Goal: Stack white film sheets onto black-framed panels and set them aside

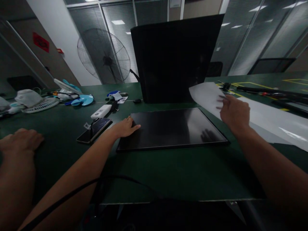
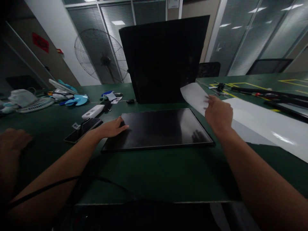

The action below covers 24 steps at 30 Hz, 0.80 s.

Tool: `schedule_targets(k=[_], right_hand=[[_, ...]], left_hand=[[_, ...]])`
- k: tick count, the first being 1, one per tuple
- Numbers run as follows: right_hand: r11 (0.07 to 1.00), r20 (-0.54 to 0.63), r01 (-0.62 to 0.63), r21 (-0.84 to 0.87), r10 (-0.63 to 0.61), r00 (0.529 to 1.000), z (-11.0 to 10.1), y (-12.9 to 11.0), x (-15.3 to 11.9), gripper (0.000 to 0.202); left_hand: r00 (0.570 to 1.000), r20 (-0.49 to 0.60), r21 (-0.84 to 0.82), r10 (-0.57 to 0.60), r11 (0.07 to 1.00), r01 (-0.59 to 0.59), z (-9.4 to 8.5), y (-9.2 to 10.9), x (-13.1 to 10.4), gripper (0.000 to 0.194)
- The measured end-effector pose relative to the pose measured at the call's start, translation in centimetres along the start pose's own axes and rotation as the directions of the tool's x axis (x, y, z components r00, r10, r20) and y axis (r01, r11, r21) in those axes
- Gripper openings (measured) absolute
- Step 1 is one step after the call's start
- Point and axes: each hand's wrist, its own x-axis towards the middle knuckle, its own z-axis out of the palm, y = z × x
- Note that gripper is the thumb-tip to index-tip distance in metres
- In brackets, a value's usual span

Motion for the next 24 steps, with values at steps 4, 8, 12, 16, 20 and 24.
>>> schedule_targets(k=[4,8,12,16,20,24], right_hand=[[0.992,-0.052,-0.116,0.041,0.118,0.992,0.3,0.2,0.3,0.051],[0.991,-0.035,-0.128,0.028,0.129,0.991,0.3,0.1,0.6,0.049],[0.996,-0.180,-0.086,-0.010,0.083,0.980,-1.7,-0.1,0.4,0.047],[0.909,-0.118,0.382,-0.164,-0.403,0.907,-3.6,0.1,-1.4,0.055],[0.716,0.296,0.640,-0.278,-0.570,0.766,-2.7,2.4,-3.8,0.053],[0.795,0.583,0.549,-0.257,-0.326,0.744,-0.8,4.9,-5.3,0.056]], left_hand=[[0.999,0.020,0.047,-0.034,0.998,0.033,-0.2,0.7,-0.5,0.081],[0.999,0.005,0.160,-0.054,0.986,0.052,-0.1,1.8,-1.1,0.086],[0.999,0.007,0.193,-0.036,0.981,0.034,0.2,4.6,-0.7,0.077],[0.992,0.053,0.129,0.113,0.984,-0.119,-0.1,7.7,2.5,0.079],[0.983,0.038,0.080,0.181,0.980,-0.184,-0.8,9.6,7.8,0.077],[0.970,0.023,0.044,0.243,0.969,-0.244,-0.7,11.4,12.4,0.065]])
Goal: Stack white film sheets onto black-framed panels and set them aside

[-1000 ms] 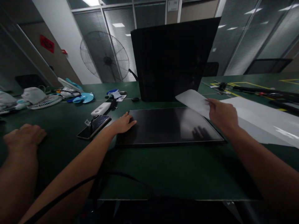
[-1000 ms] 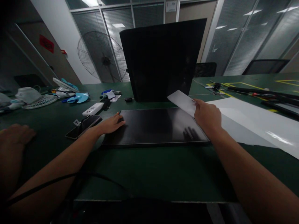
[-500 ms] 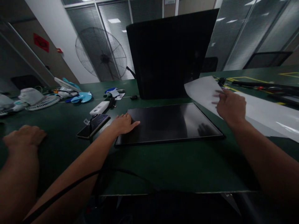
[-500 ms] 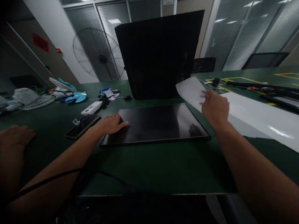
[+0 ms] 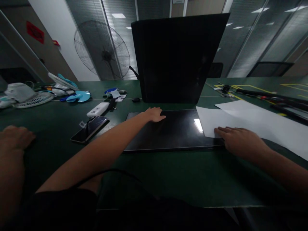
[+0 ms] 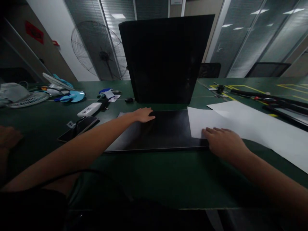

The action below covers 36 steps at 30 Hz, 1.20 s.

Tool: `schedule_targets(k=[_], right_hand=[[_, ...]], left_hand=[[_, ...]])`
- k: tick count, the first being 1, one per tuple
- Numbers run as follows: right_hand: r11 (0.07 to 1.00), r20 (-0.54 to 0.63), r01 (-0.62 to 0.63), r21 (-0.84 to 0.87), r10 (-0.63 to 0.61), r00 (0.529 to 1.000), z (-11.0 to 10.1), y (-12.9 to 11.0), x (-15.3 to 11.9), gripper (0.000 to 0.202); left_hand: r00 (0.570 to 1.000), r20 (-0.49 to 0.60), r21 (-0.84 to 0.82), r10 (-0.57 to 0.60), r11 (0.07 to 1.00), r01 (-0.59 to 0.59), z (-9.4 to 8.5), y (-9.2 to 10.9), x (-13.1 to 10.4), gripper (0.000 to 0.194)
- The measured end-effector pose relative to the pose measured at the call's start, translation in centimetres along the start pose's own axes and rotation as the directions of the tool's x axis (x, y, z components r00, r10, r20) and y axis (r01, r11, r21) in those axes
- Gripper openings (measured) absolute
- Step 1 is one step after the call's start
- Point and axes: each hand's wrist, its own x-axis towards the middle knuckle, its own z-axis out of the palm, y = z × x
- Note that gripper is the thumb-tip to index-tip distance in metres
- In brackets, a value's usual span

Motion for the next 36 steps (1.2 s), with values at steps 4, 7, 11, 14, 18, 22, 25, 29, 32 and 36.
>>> schedule_targets(k=[4,7,11,14,18,22,25,29,32,36], right_hand=[[0.980,-0.035,0.037,0.196,-0.031,0.999,-0.1,-2.0,-0.3,0.072],[0.865,-0.182,0.333,0.375,-0.283,0.942,-1.3,-5.3,0.1,0.089],[0.719,-0.259,0.527,0.453,-0.459,0.850,-1.6,-8.7,1.5,0.077],[0.700,-0.323,0.552,0.453,-0.449,0.833,-0.9,-9.8,2.4,0.060],[0.698,-0.329,0.548,0.461,-0.438,0.836,-0.6,-10.4,2.6,0.063],[0.666,-0.255,0.532,0.524,-0.473,0.843,-1.3,-9.0,2.9,0.069],[0.760,-0.242,0.397,0.515,-0.315,0.918,-0.7,-5.5,3.8,0.077],[0.911,-0.165,0.047,0.409,0.024,0.986,2.3,-0.3,4.3,0.107],[0.914,0.003,-0.024,0.404,0.025,1.000,4.3,0.7,3.6,0.104],[0.925,0.016,0.022,0.378,-0.031,0.999,4.1,-1.8,2.8,0.103]], left_hand=[[0.998,-0.059,-0.011,0.026,1.000,-0.026,1.1,1.0,2.8,0.055],[0.993,-0.116,0.003,0.015,1.000,-0.014,1.8,1.6,3.1,0.052],[0.983,-0.181,0.029,0.001,1.000,0.004,2.3,2.1,2.6,0.050],[0.976,-0.216,0.039,-0.032,0.998,0.041,2.6,2.6,2.2,0.050],[0.974,-0.218,0.035,-0.057,0.997,0.066,3.0,3.3,1.9,0.051],[0.978,-0.208,0.039,-0.016,0.999,0.024,2.8,3.7,1.0,0.058],[0.984,-0.179,0.057,0.027,0.998,-0.017,1.8,3.0,-0.8,0.071],[0.994,-0.055,0.087,0.091,0.992,-0.086,0.2,-0.1,-5.2,0.077],[0.997,0.075,0.065,0.014,0.998,-0.019,-0.1,-2.7,-9.5,0.083],[0.987,0.143,-0.018,-0.077,0.997,0.081,1.5,-4.2,-13.9,0.079]])
